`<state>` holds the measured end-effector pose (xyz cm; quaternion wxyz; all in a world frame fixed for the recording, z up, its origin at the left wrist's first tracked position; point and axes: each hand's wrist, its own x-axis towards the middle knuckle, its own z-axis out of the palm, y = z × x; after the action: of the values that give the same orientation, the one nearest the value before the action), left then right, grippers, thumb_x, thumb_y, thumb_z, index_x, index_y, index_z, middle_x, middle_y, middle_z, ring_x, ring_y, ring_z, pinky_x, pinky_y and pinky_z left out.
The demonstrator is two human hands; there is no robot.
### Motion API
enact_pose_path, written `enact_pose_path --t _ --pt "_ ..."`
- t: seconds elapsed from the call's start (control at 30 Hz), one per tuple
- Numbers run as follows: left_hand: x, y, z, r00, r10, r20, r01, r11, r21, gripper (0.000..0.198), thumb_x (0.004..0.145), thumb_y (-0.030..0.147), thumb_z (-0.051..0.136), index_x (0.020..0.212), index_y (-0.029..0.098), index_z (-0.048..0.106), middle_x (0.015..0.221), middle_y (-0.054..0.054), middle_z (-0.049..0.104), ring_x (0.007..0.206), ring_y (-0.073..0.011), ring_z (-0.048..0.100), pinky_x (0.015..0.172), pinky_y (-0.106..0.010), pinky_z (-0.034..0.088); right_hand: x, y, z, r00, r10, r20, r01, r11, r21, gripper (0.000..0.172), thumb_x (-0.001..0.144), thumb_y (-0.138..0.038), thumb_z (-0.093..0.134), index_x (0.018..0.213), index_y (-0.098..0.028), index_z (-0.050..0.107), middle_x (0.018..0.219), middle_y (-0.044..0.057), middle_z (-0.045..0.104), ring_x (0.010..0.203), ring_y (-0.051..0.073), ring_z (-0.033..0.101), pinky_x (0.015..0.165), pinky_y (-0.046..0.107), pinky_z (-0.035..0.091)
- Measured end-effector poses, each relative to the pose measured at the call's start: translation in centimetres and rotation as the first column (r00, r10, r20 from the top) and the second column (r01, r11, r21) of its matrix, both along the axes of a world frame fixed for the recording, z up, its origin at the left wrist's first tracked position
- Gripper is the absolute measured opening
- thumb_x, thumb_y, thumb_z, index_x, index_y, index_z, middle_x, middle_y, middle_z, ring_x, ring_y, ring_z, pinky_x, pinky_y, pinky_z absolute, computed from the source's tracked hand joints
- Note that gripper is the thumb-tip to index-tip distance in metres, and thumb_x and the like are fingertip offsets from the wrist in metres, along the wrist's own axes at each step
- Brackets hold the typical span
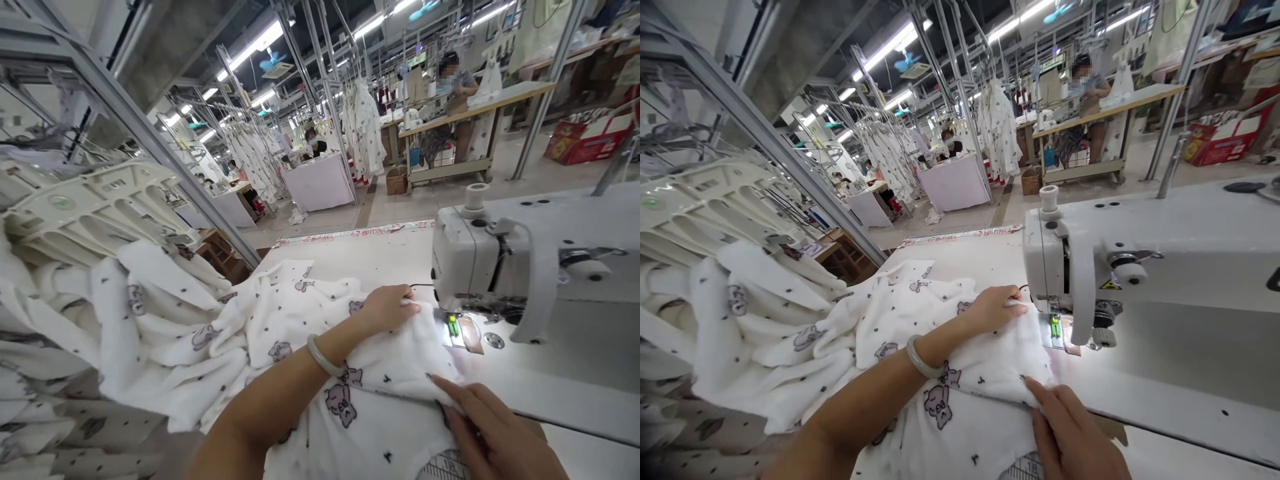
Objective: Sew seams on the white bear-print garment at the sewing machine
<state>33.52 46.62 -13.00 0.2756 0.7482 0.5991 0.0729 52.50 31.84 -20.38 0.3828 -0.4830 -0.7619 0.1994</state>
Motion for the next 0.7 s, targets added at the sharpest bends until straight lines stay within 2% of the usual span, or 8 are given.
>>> enact_pose_path --t 0.17,0.3,0.37,0.47,0.57,0.7 --pt "0.5 -0.2 0.2 0.999 0.020 -0.040 -0.019 0.999 0.030 0.020 0.098 0.040 0.056 0.105 0.022 0.062 0.106 -0.004 0.073 0.102 -0.0243 0.066 0.090 -0.035 0.050 0.9 0.5 -0.4 0.996 0.086 0.002 -0.086 0.995 -0.049 0.034 0.105 -0.041 0.047 0.127 -0.028 0.069 0.095 0.003 0.073 0.069 0.014 0.074 0.052 0.018 0.056" --pt "1.0 -0.6 0.3 0.998 0.006 -0.064 -0.002 0.998 0.060 0.016 0.100 0.035 0.055 0.108 0.022 0.060 0.111 -0.004 0.071 0.106 -0.0239 0.065 0.093 -0.036 0.050 0.7 1.0 -0.3 1.000 0.025 0.013 -0.023 0.993 -0.116 0.036 0.106 -0.041 0.042 0.122 -0.026 0.071 0.099 0.005 0.073 0.077 0.016 0.075 0.059 0.022 0.059" --pt "1.2 -0.6 0.3 0.997 -0.012 -0.080 0.019 0.997 0.081 0.015 0.101 0.033 0.054 0.108 0.021 0.059 0.116 -0.006 0.069 0.112 -0.0243 0.062 0.098 -0.037 0.049 0.7 1.1 -0.1 0.999 0.038 0.011 -0.036 0.990 -0.134 0.037 0.105 -0.042 0.043 0.123 -0.025 0.071 0.098 0.005 0.072 0.075 0.016 0.074 0.061 0.023 0.060" --pt "1.4 -0.6 0.1 0.993 -0.030 -0.117 0.044 0.992 0.117 0.014 0.101 0.031 0.055 0.107 0.020 0.058 0.125 -0.010 0.062 0.125 -0.0275 0.054 0.109 -0.042 0.043 1.3 1.0 0.5 0.992 0.123 0.001 -0.122 0.984 -0.132 0.037 0.103 -0.043 0.049 0.127 -0.024 0.071 0.093 0.003 0.071 0.068 0.014 0.071 0.059 0.021 0.059" --pt "1.4 -0.5 -0.3 0.989 -0.046 -0.139 0.066 0.988 0.143 0.012 0.101 0.030 0.055 0.106 0.020 0.056 0.130 -0.010 0.058 0.131 -0.0294 0.047 0.115 -0.047 0.036 2.2 0.8 1.3 0.986 0.168 -0.001 -0.168 0.982 -0.082 0.040 0.102 -0.042 0.053 0.134 -0.023 0.068 0.086 0.002 0.069 0.060 0.011 0.068 0.055 0.018 0.058" --pt "1.3 -0.7 -0.8 0.990 -0.072 -0.123 0.094 0.980 0.177 0.005 0.102 0.023 0.051 0.103 0.020 0.053 0.122 -0.009 0.061 0.124 -0.0273 0.050 0.114 -0.048 0.036 2.5 0.0 2.2 0.985 0.164 0.051 -0.170 0.973 0.158 0.037 0.101 -0.042 0.054 0.128 -0.025 0.073 0.095 0.006 0.074 0.061 0.012 0.072 0.047 0.015 0.055"
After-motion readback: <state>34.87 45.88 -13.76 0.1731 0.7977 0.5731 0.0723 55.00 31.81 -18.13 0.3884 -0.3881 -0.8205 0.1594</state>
